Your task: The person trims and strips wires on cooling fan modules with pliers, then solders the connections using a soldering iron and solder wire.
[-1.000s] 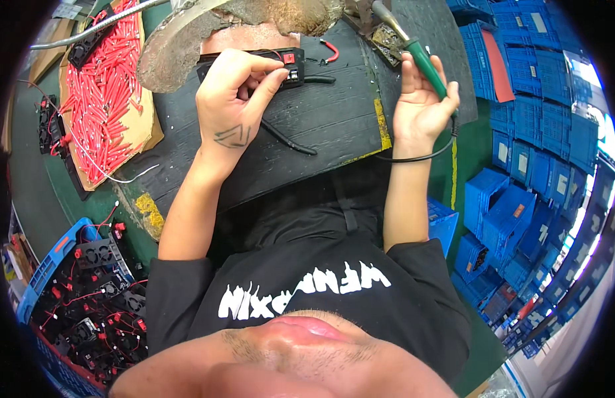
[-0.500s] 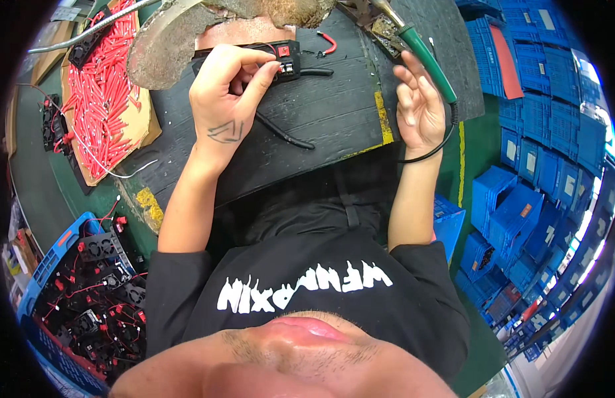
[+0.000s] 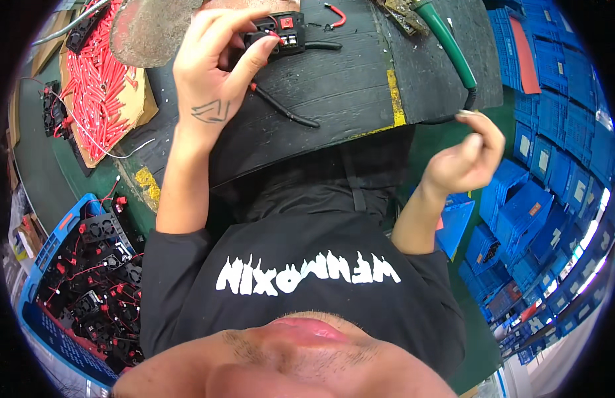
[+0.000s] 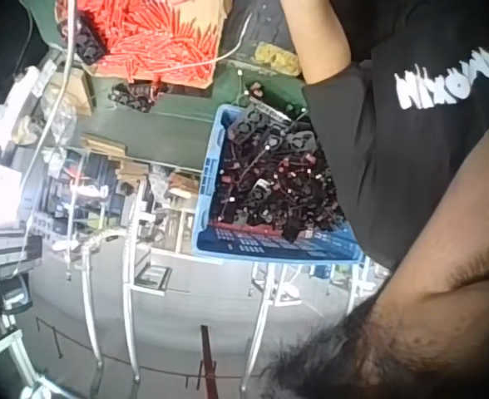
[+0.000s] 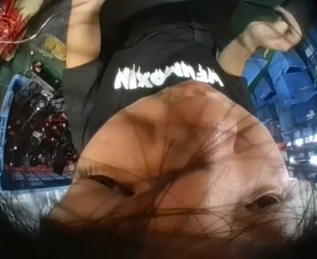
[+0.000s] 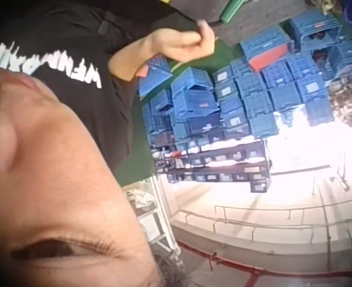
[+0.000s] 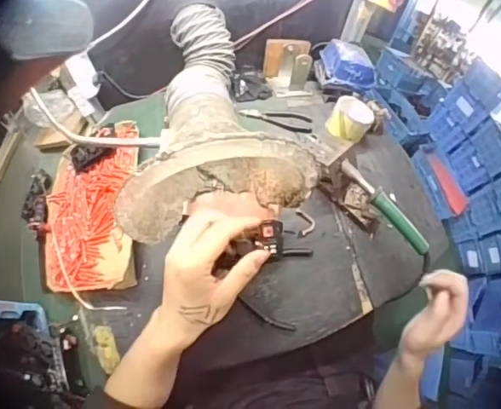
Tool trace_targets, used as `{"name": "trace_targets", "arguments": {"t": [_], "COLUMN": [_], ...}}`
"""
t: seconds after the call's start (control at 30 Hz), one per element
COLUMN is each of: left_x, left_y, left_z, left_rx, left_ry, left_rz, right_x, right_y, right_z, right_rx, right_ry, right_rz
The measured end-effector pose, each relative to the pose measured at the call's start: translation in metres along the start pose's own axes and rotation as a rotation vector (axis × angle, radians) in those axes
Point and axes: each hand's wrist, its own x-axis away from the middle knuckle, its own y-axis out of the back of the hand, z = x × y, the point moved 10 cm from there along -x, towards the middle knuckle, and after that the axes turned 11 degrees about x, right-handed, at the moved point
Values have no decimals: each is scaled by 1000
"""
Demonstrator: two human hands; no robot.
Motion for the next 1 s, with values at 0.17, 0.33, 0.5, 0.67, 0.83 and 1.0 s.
{"name": "trace_targets", "arguments": {"t": [0.17,0.33,0.5,0.67,0.83,1.0], "left_x": [-7,-2,-5,-2,2,5], "left_y": [5,7,22,24,19,10], "left_z": [-13,9,-4,0,-9,-1], "left_rx": [-407,-429,-124,-82,-177,-32], "left_ry": [57,19,-118,-96,-174,-128], "left_rz": [264,309,156,134,200,323], "right_x": [77,101,103,103,93,73], "right_y": [-147,-186,-194,-181,-168,-142], "right_z": [107,107,103,107,108,90], "right_rx": [310,361,431,469,661,587], "right_ry": [544,548,698,665,724,637], "right_rz": [812,892,880,1057,1119,1093]}}
